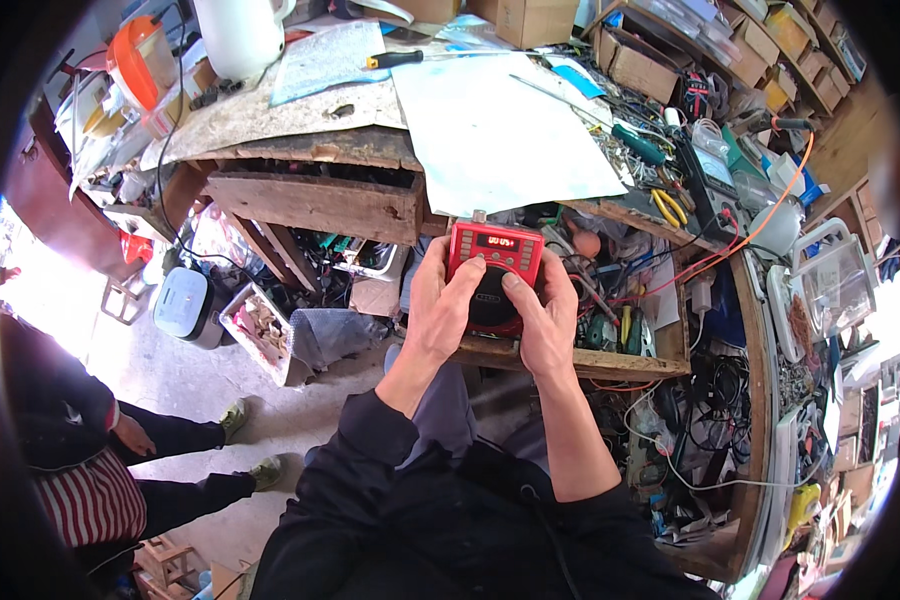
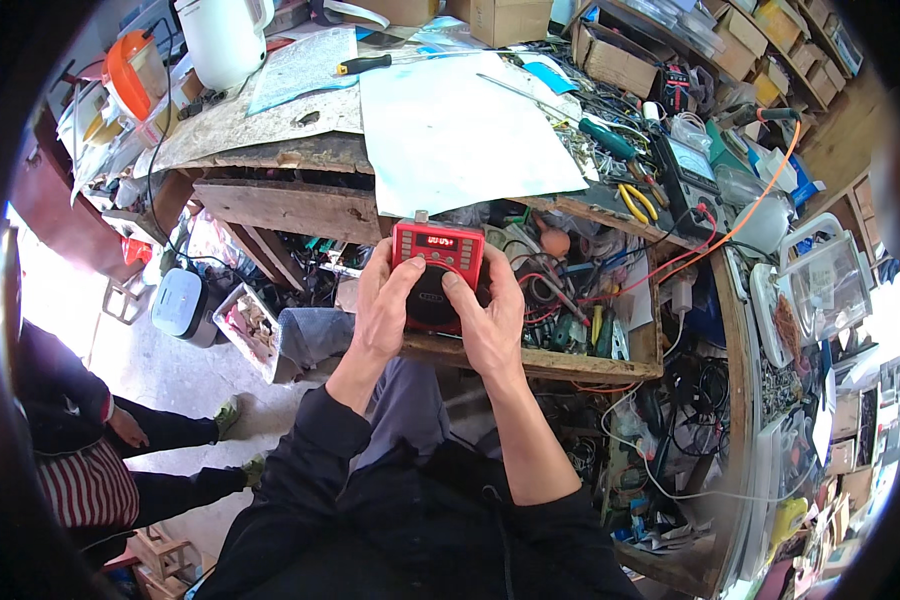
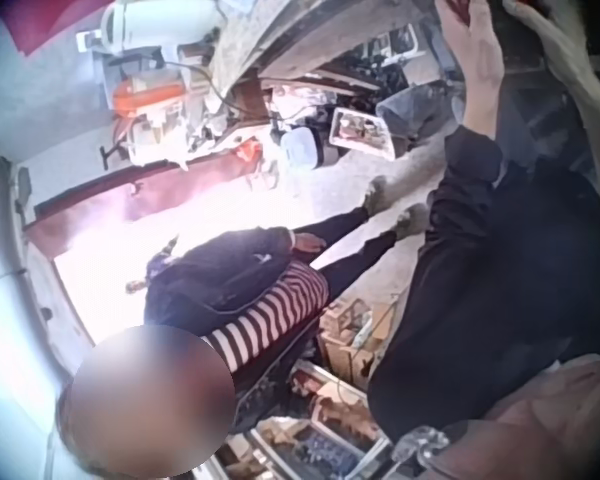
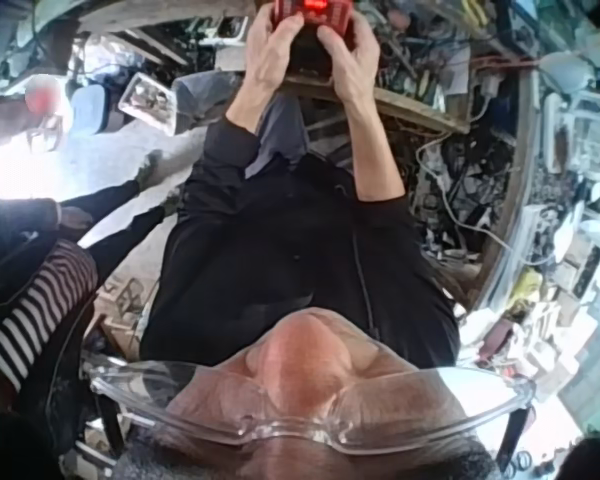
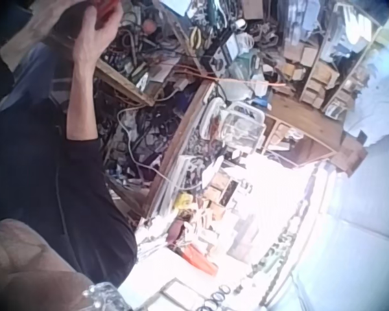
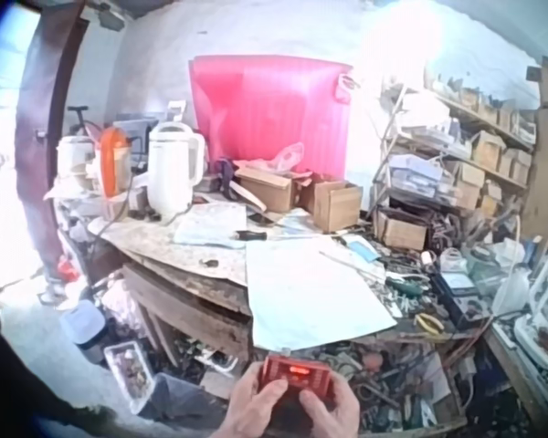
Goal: The person disassembles a red digital device, removes the battery pack, and uses a screwdriver to unscrew and separate the internal circuit board from the casing. The person then reassembles the device by placing the circuit board back into the casing and closing it.
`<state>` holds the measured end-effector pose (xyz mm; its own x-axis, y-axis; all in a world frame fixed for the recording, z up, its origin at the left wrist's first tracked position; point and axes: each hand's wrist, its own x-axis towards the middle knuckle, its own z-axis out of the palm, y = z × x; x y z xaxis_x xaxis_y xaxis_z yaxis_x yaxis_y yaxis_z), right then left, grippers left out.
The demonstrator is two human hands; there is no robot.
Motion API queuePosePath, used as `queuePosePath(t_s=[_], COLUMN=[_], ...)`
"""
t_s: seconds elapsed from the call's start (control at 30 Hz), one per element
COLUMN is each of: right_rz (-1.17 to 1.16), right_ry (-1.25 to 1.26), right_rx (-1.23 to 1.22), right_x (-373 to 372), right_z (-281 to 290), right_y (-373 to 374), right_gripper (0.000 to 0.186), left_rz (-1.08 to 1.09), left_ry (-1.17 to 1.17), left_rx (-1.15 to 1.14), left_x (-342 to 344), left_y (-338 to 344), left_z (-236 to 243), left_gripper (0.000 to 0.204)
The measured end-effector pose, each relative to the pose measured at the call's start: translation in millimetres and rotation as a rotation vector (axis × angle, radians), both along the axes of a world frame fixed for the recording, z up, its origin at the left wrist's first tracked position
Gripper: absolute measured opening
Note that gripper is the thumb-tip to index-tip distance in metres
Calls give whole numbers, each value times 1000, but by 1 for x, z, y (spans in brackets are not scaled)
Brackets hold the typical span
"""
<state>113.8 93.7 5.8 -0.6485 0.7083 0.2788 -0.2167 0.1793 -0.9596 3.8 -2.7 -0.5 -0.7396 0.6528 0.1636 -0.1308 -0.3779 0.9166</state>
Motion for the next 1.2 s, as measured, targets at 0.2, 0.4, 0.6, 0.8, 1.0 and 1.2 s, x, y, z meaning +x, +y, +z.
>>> queuePosePath(t_s=[0.2,0.4,0.6,0.8,1.0,1.2], right_rz=[-1,1,-3,4,9,0], right_ry=[3,15,8,9,15,0], right_rx=[0,-1,4,-31,-42,-13], right_x=[-1,-1,-2,-2,-2,-2], right_z=[1,1,-3,-2,-1,-6], right_y=[0,0,1,2,1,4], right_gripper=[49,48,49,49,49,48], left_rz=[-3,-7,11,6,13,4], left_ry=[-35,-28,-11,-29,-15,-18], left_rx=[15,4,-19,-33,-28,-6], left_x=[-1,-2,-1,1,-2,-2], left_y=[1,0,0,-1,1,2], left_z=[-3,-2,-3,3,-5,-4], left_gripper=[35,32,32,32,35,36])
